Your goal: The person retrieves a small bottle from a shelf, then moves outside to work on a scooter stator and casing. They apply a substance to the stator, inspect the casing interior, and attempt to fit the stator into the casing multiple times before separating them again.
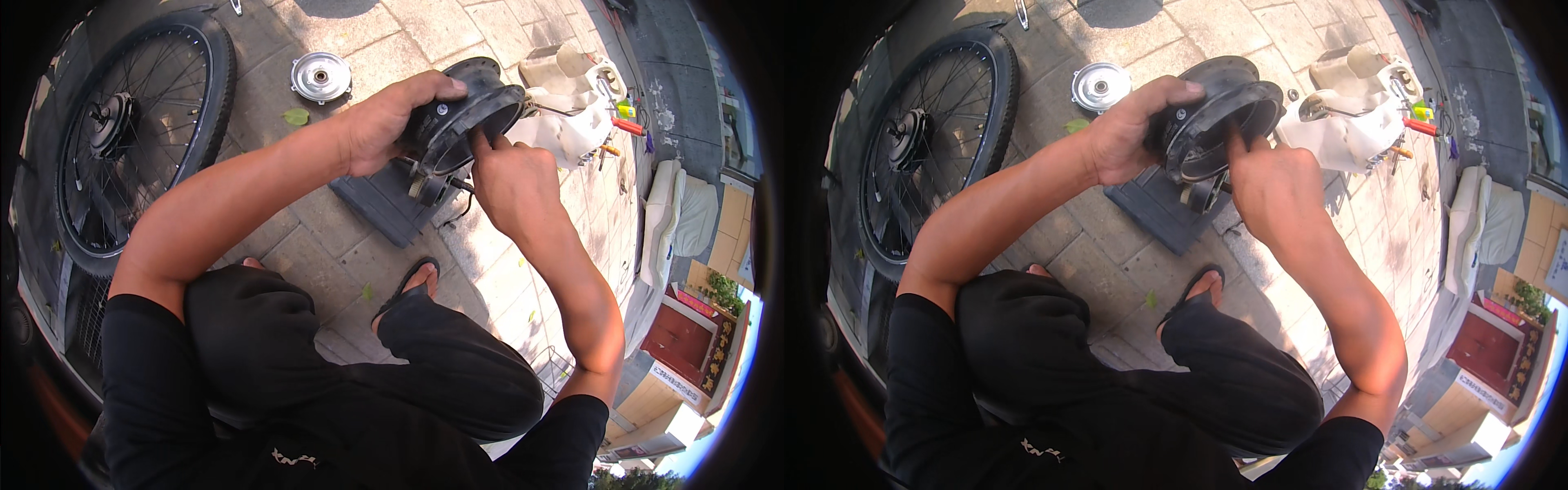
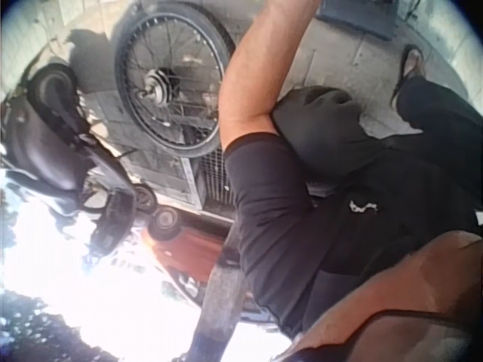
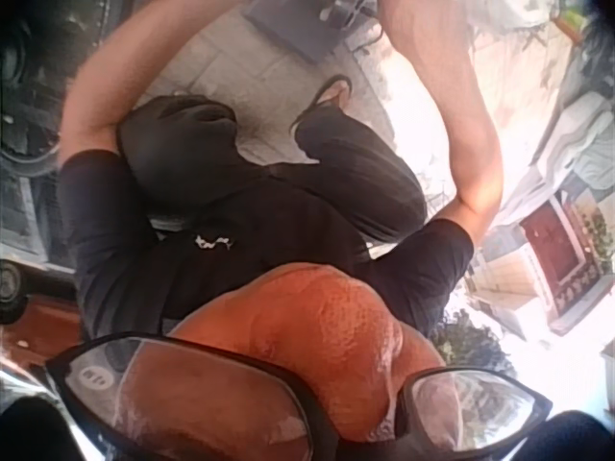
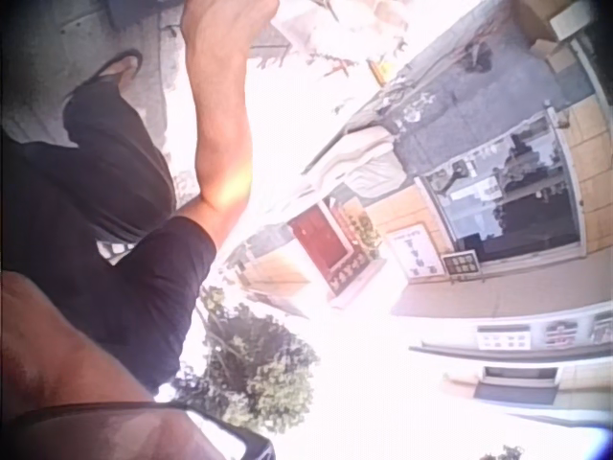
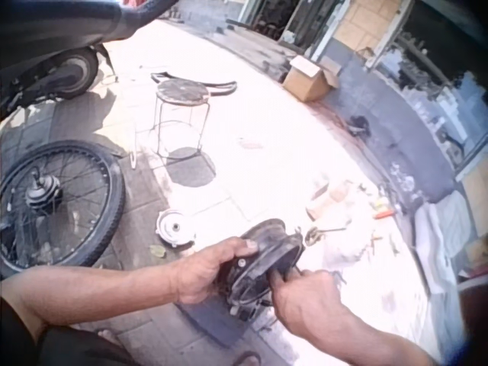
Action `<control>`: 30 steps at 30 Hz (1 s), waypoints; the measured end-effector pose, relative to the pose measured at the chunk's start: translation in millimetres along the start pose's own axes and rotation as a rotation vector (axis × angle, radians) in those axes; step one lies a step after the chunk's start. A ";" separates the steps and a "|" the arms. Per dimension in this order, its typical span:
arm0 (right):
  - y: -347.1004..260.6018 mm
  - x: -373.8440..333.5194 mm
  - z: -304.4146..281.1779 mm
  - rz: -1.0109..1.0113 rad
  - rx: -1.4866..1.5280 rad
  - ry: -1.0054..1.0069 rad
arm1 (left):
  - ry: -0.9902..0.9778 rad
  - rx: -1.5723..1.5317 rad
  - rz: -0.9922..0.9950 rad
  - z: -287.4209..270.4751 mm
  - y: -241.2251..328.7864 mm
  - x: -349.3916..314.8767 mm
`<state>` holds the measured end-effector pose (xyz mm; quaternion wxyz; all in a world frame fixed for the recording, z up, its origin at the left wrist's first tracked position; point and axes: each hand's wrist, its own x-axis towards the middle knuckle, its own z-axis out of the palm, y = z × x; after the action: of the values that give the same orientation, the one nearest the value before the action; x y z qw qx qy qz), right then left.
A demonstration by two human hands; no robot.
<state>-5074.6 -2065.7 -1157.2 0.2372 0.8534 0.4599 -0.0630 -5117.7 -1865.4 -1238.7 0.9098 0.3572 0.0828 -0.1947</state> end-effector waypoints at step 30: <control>-1.0 10.2 114.5 0.169 0.763 -0.043 | -0.041 -0.479 0.144 -46.5 0.4 24.8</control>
<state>-5056.9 -2110.6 -1261.6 -0.0834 0.9136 0.3265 -0.2275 -5095.5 -1840.8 -1279.6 0.9815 0.1325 0.0826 -0.1111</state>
